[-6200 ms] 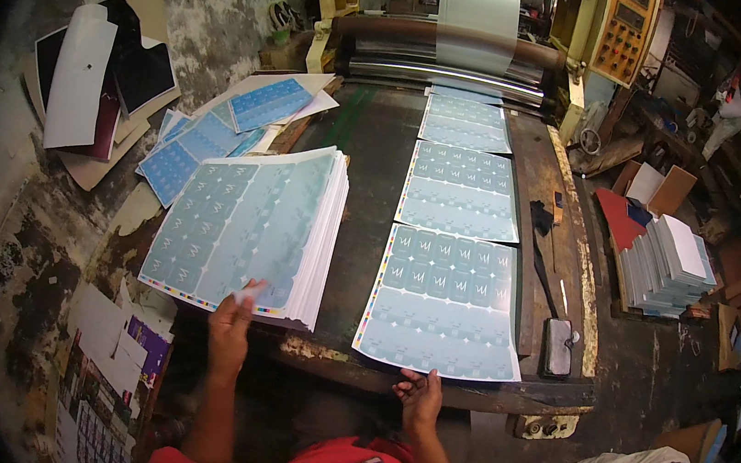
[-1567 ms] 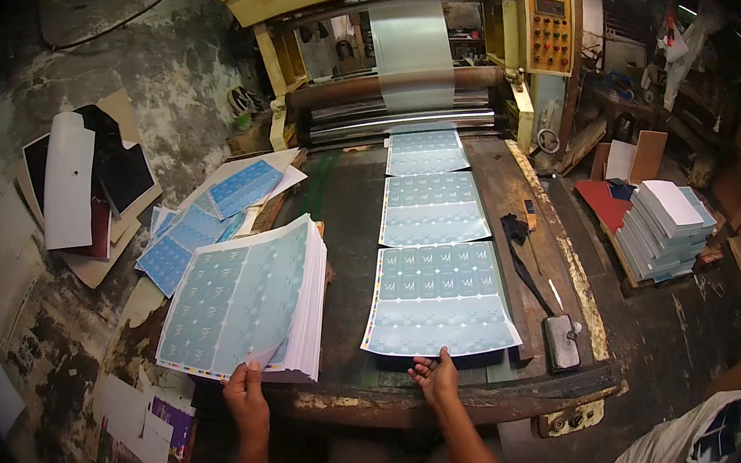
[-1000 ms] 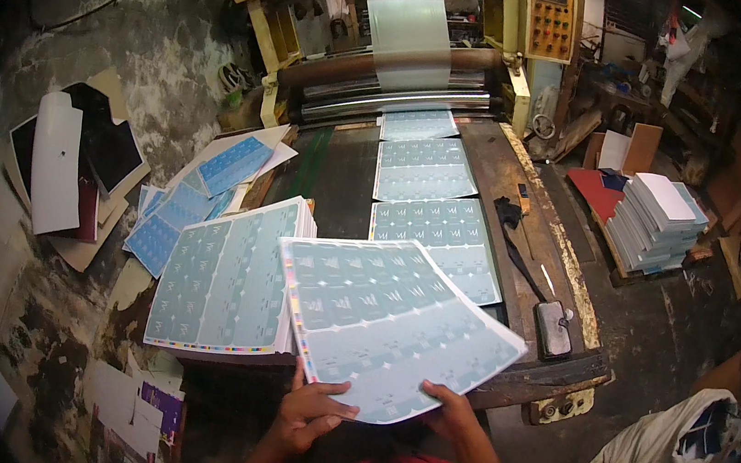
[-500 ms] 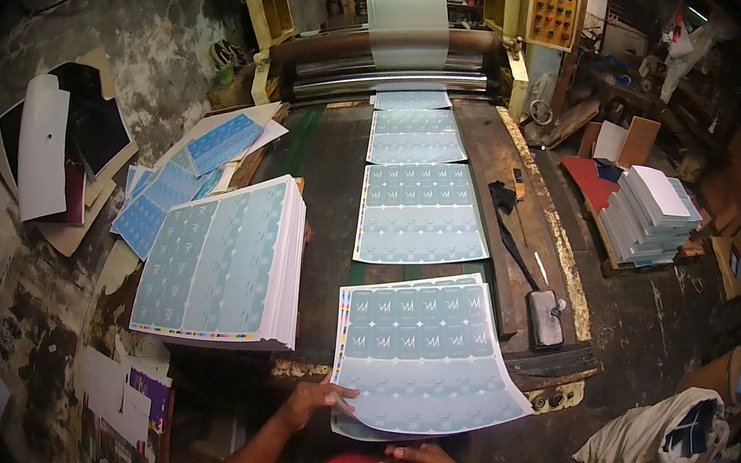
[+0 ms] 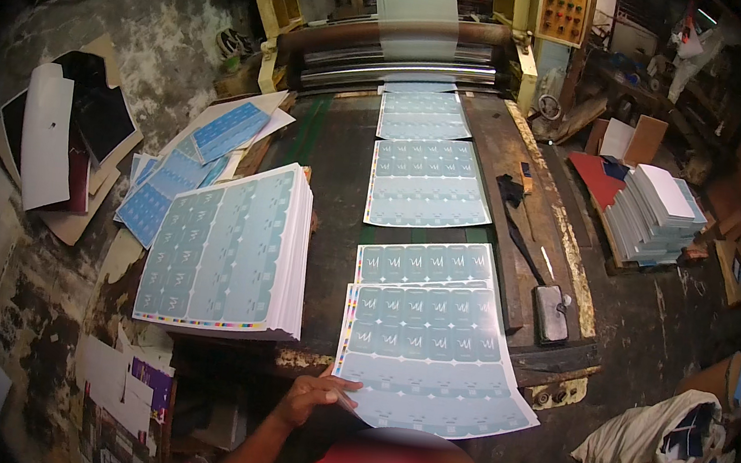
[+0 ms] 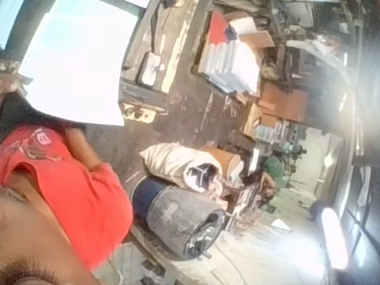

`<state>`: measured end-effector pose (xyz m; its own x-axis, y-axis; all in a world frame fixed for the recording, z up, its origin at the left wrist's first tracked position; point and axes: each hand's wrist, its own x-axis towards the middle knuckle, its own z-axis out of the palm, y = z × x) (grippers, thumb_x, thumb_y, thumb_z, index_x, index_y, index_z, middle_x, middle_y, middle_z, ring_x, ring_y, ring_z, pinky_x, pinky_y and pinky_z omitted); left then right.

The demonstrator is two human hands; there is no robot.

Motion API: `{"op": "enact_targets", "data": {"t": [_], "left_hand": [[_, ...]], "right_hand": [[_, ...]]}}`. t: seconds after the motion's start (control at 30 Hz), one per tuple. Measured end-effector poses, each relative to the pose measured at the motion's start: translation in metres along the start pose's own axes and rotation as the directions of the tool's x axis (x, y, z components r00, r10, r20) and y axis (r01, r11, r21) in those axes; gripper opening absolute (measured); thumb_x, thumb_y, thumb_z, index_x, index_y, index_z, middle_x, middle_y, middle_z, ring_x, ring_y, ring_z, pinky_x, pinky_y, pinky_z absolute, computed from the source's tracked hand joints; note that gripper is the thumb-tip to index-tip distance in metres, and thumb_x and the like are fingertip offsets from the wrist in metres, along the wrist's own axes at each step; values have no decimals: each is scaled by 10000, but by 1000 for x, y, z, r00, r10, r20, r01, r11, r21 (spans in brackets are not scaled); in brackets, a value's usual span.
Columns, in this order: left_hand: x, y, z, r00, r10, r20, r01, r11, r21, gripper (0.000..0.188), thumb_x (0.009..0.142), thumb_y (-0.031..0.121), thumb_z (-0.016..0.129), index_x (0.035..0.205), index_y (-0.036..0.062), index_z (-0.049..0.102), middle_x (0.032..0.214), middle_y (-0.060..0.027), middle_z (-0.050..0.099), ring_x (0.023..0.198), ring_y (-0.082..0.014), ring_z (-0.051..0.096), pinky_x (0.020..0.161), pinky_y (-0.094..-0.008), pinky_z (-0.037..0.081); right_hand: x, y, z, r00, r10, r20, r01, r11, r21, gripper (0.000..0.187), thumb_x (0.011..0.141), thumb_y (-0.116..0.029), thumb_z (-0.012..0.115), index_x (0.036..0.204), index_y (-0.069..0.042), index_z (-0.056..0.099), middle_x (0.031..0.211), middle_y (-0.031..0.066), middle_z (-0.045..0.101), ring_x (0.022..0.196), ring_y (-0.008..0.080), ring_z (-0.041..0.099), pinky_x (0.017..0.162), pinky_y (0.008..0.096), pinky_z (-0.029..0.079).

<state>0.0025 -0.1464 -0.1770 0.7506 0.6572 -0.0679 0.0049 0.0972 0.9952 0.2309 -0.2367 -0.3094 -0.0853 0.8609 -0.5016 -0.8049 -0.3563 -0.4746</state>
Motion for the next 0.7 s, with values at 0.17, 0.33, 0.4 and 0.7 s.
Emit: {"op": "enact_targets", "data": {"t": [0.17,0.33,0.4,0.7], "left_hand": [[-1,4,3,1000,-6,-28,4,998,-68,381,822,261,546,917,-52,742,1067,-201,710,1174,-291,595,1185,-482,36],[10,13,3,998,46,-51,-46,999,1,378,834,262,543,922,-50,737,1056,-212,708,1166,-304,607,1187,-496,1],[17,9,0,996,63,-65,-63,998,3,375,842,260,540,927,-50,733,1059,-215,707,1170,-307,606,1187,-500,-18],[59,-34,-30,993,74,-87,-90,977,-195,398,910,282,493,968,-26,738,1099,-179,708,1183,-254,600,1184,-489,-69]], "right_hand": [[15,-17,6,998,-51,-37,52,998,38,302,923,-162,631,1167,5,569,1027,146,643,934,240,629,891,435,523],[25,-25,11,995,-83,-48,86,995,56,315,914,-149,647,1178,3,565,1031,146,641,943,241,632,894,443,526],[25,-27,12,995,-87,-44,90,994,67,321,910,-144,653,1182,2,563,1033,147,640,947,241,633,895,446,527],[-29,-18,7,976,-75,205,86,995,-43,403,879,-120,683,1241,-15,540,1121,140,607,1060,286,613,932,529,510]]}}
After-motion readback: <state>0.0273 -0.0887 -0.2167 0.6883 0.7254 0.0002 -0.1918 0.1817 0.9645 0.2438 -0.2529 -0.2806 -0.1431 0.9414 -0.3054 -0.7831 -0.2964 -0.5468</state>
